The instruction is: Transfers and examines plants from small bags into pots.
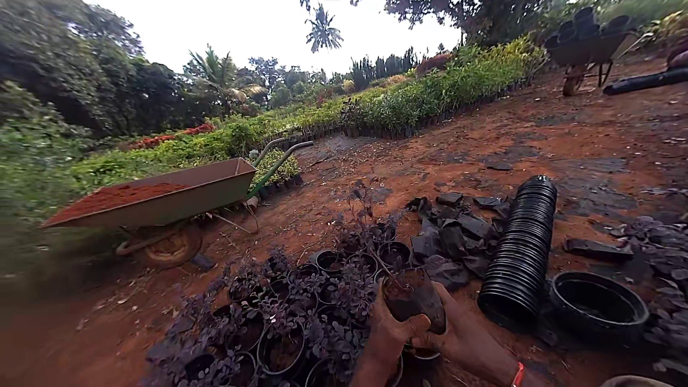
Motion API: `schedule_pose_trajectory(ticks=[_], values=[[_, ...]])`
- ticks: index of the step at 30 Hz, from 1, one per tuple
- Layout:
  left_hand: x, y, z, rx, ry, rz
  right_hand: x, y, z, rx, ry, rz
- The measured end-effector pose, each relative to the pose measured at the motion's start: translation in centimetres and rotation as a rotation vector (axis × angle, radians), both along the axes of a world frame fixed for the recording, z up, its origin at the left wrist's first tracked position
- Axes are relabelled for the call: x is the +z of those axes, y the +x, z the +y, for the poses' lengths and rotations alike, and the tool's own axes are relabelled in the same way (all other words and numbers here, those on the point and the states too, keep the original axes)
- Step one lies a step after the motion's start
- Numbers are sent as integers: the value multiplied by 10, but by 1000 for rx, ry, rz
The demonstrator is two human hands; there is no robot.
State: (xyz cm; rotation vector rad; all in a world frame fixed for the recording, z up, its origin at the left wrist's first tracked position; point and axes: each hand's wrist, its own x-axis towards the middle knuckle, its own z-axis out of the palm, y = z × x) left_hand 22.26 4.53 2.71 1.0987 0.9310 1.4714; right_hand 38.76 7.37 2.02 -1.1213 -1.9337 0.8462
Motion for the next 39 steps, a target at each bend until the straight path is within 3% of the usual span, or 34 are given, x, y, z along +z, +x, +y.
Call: schedule_pose_trajectory(ticks=[3,6,10,13,16,19,22,26,30,33,39], values=[[1,13,1,41,-47,112,-8,-12,1,-150,-6,27],[-9,24,2,164,-55,94,-16,-24,-7,-280,103,-18],[-1,7,-1,124,-57,-11,2,-4,-14,-58,72,-85],[6,3,-3,72,-20,-101,9,0,-5,29,-34,53],[9,12,-1,74,-34,31,4,-7,-3,-94,-68,91],[4,20,3,134,-68,90,-10,-19,-7,-273,101,21],[5,12,3,140,-17,39,-8,-9,-12,-140,158,2],[11,-2,-5,32,101,30,20,-1,-13,4,-11,54],[12,9,-2,73,-13,171,17,-5,-7,-144,-16,-73],[6,18,0,169,-11,95,11,-14,-11,-254,107,-124],[9,1,-3,48,52,-73,23,2,-9,56,-39,-1]])
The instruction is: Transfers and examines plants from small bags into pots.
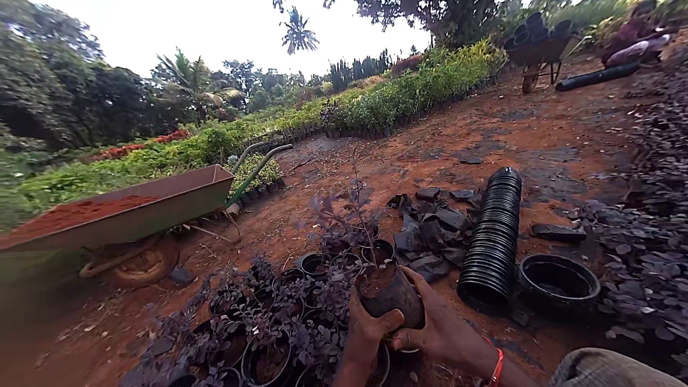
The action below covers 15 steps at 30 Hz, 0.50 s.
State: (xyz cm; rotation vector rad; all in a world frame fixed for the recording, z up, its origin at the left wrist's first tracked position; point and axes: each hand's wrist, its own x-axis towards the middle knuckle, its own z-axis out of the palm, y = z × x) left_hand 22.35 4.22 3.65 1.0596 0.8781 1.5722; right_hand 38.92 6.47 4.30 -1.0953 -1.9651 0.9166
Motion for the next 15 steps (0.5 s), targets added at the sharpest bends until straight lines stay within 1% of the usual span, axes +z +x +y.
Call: schedule_pose_trajectory(ticks=[2,4,6,8,10,12,15], values=[[0,3,-2,-31,-44,63,0,0,2,-30,-62,-27],[0,11,0,-14,-124,157,-3,-3,4,-132,-64,-115],[-1,19,2,34,-172,203,-10,-12,2,-284,33,-185],[-4,22,1,92,-163,162,-17,-17,-6,-349,153,-200],[-5,15,4,105,-113,71,-15,-11,-10,-230,173,-193],[-6,4,5,74,-78,-7,-5,-3,-8,-106,101,-121],[0,1,1,3,-61,-28,4,-1,-2,-42,-4,17]])
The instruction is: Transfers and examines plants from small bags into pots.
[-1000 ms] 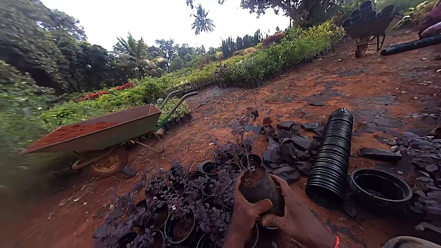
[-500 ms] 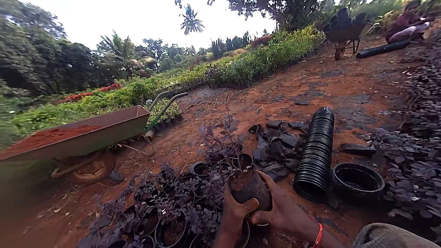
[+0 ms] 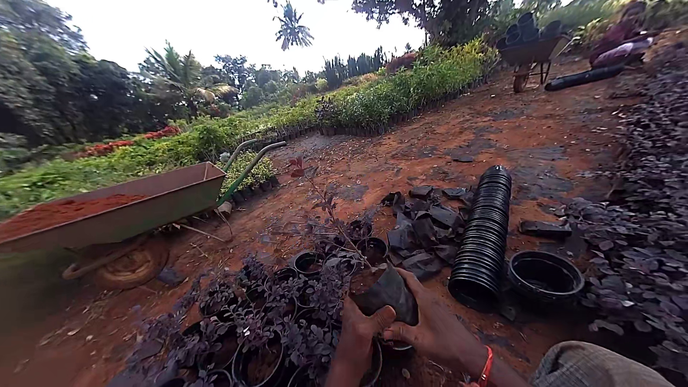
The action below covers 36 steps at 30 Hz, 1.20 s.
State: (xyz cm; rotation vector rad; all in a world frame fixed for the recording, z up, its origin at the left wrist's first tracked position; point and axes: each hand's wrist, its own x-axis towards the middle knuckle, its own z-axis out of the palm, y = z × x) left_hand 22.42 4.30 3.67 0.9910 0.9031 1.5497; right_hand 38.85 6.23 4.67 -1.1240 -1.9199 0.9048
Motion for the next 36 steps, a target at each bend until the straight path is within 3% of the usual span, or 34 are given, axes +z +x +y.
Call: schedule_pose_trajectory(ticks=[4,7,12,16,20,23,26,28,33,36], values=[[2,7,4,-17,-116,179,-14,-9,6,-144,-19,-39],[-4,13,9,89,-170,179,-27,-19,3,-269,168,-151],[0,-3,9,26,-30,35,-3,2,2,-25,31,-222],[6,2,7,2,26,92,-2,1,6,-98,-33,-182],[1,18,6,83,-59,157,-17,-13,5,-305,156,-202],[1,15,5,78,-61,66,-21,-8,0,-241,301,-213],[6,3,2,-20,24,70,-10,0,0,-127,233,-179],[11,5,0,-30,14,111,-4,-1,-1,-170,164,-167],[-3,27,2,174,-41,121,-16,-16,-4,-353,348,-219],[-6,22,4,177,-19,41,-17,-5,-3,-191,293,-234]])
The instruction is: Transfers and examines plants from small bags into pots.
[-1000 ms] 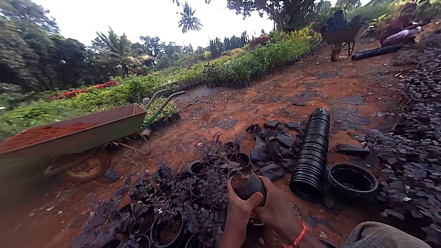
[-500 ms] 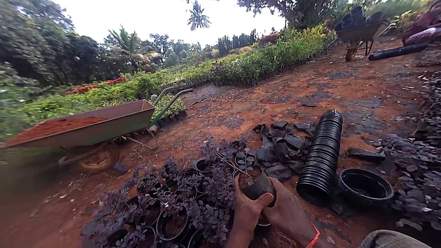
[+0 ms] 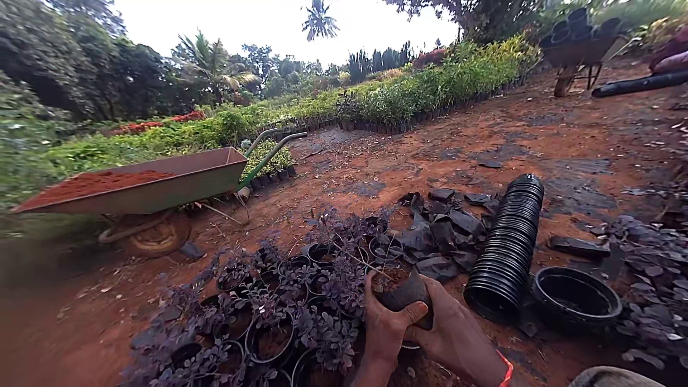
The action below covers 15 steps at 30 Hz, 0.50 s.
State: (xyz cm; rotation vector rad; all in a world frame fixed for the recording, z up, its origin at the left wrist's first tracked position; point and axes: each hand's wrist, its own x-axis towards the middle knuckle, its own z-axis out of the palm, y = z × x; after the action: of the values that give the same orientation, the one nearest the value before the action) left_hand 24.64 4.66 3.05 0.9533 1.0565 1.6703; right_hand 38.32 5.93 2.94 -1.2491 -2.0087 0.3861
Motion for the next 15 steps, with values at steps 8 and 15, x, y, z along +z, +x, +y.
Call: schedule_pose_trajectory(ticks=[8,15], values=[[5,8,-2,-25,7,72,3,-3,5,-149,109,30],[2,-5,1,-94,32,-69,5,12,8,58,-43,3]])
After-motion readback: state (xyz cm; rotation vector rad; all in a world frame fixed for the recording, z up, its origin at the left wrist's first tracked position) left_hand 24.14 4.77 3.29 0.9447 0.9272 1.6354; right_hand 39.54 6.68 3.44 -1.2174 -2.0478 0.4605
